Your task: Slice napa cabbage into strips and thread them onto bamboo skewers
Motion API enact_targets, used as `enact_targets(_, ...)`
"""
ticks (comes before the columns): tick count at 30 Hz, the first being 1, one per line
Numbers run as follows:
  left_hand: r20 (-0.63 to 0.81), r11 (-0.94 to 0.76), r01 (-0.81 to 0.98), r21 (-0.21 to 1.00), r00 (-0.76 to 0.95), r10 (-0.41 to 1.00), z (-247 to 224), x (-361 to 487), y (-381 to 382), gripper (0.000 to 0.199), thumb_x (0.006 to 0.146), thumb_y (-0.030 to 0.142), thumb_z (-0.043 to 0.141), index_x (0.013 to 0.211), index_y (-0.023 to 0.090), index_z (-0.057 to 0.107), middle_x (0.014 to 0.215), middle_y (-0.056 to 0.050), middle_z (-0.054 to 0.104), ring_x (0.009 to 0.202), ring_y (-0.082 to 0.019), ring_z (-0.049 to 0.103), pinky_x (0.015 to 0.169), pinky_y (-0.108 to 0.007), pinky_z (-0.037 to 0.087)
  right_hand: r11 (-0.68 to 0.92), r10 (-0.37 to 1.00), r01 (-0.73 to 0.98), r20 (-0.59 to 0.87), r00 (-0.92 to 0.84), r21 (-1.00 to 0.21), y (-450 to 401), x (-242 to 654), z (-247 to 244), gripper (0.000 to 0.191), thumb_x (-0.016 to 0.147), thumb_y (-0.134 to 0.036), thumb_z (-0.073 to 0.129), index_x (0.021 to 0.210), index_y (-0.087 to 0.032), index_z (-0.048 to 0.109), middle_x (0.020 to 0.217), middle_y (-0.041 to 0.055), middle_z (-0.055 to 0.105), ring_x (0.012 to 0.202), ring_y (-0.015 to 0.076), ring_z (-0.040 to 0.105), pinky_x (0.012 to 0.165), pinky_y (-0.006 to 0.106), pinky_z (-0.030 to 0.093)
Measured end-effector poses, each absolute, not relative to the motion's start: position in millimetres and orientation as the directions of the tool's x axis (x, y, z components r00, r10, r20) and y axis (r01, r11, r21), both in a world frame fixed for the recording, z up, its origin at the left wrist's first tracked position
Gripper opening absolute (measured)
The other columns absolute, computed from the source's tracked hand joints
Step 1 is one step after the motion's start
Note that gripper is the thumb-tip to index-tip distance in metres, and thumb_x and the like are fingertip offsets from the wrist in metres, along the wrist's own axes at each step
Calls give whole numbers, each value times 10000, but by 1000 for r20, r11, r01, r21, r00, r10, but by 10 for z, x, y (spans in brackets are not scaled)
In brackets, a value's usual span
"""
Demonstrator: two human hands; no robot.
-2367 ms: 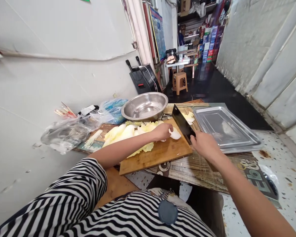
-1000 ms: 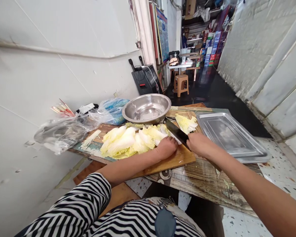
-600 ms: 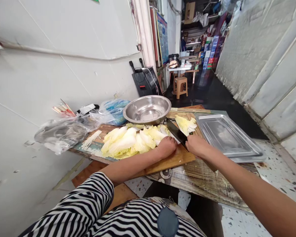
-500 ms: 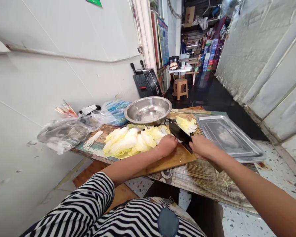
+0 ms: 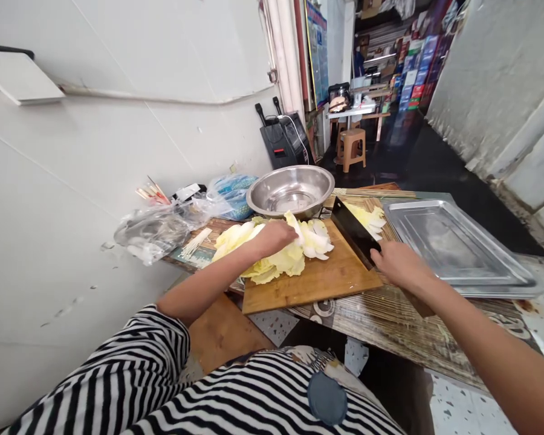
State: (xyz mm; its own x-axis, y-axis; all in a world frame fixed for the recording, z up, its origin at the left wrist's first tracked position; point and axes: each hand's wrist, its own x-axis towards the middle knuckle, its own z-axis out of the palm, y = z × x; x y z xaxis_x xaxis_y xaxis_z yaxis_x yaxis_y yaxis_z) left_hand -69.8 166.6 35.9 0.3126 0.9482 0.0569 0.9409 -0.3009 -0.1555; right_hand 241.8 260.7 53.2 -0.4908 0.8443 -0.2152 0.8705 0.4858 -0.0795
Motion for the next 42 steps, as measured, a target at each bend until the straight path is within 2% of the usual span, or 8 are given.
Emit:
enact_targets(6, 68, -420, 903, 89, 415, 907, 450, -1025, 1443, 368, 952, 86, 468, 1172, 164, 753, 1233, -80, 745, 1168, -191, 671, 1044, -310, 485, 469, 840, 871, -233, -490, -145, 2536, 2442, 457, 292, 1026, -278, 331, 949, -163, 587, 579, 65, 642, 711, 251, 687, 746, 332, 443)
enact_targets(14, -13, -312, 946, -89, 312, 950, 481, -444, 1335, 202, 929, 299, 632, 942, 136, 750, 964, -129, 747, 994, -269, 669, 889, -380, 467, 413, 864, 884, -214, -456, -217, 2468, 2487, 439, 268, 1026, -276, 336, 881, -190, 544, 579, 55, 633, 657, 232, 670, 723, 332, 437)
enact_targets(18, 175, -188, 929, 318, 137, 975, 804, -433, 1366, 171, 923, 295, 626, 871, 147, 694, 843, -67, 721, 819, -196, 667, 770, -319, 491, 331, 878, 873, -222, -425, -359, 2438, 2548, 390, 263, 1022, -279, 340, 838, -216, 517, 519, 25, 611, 550, 203, 635, 676, 323, 439)
enact_targets(21, 170, -185, 626, 758, 84, 982, 979, -412, 1534, 202, 908, 343, 647, 885, 144, 621, 760, -12, 664, 710, -132, 643, 744, -296, 541, 289, 887, 835, -197, -417, -468, 2435, 2611, 308, 274, 1013, -291, 349, 781, -241, 487, 468, 13, 589, 512, 197, 619, 660, 321, 440)
enact_targets(24, 163, -210, 336, 918, 162, 973, 867, -221, 1852, 154, 886, 267, 648, 943, 149, 568, 925, -52, 708, 850, -138, 696, 845, -342, 587, 218, 908, 795, -181, -378, -565, 2399, 2670, 247, 276, 1000, -316, 363, 756, -248, 474, 460, 12, 590, 481, 193, 604, 644, 319, 443)
enact_targets(27, 232, -328, 472, 818, 252, 940, 589, -39, 2191, 103, 839, 109, 598, 933, 148, 585, 1247, -132, 687, 1174, -194, 666, 977, -367, 559, 132, 939, 776, -172, -297, -617, 2335, 2740, 256, 280, 989, -339, 354, 768, -244, 497, 481, 18, 604, 499, 199, 618, 652, 319, 454)
enact_targets(34, 110, -227, 974, -17, 228, 968, 265, -100, 2526, 415, 870, 9, 496, 1180, 162, 726, 1469, -152, 574, 1334, -270, 568, 1101, -443, 476, 129, 942, 804, -182, -283, -580, 2265, 2922, 357, 323, 991, -368, 328, 770, -243, 527, 516, 49, 628, 582, 232, 647, 706, 339, 469)
enact_targets(42, 28, -360, 928, -102, 364, 931, 30, 495, 2532, 245, 949, 270, 588, 1073, 134, 750, 1080, -148, 732, 1098, -285, 662, 916, -386, 510, 284, 928, 897, -136, -346, -339, 2319, 2774, 514, 354, 1011, -337, 341, 973, -146, 637, 600, 73, 667, 623, 237, 654, 677, 323, 428)
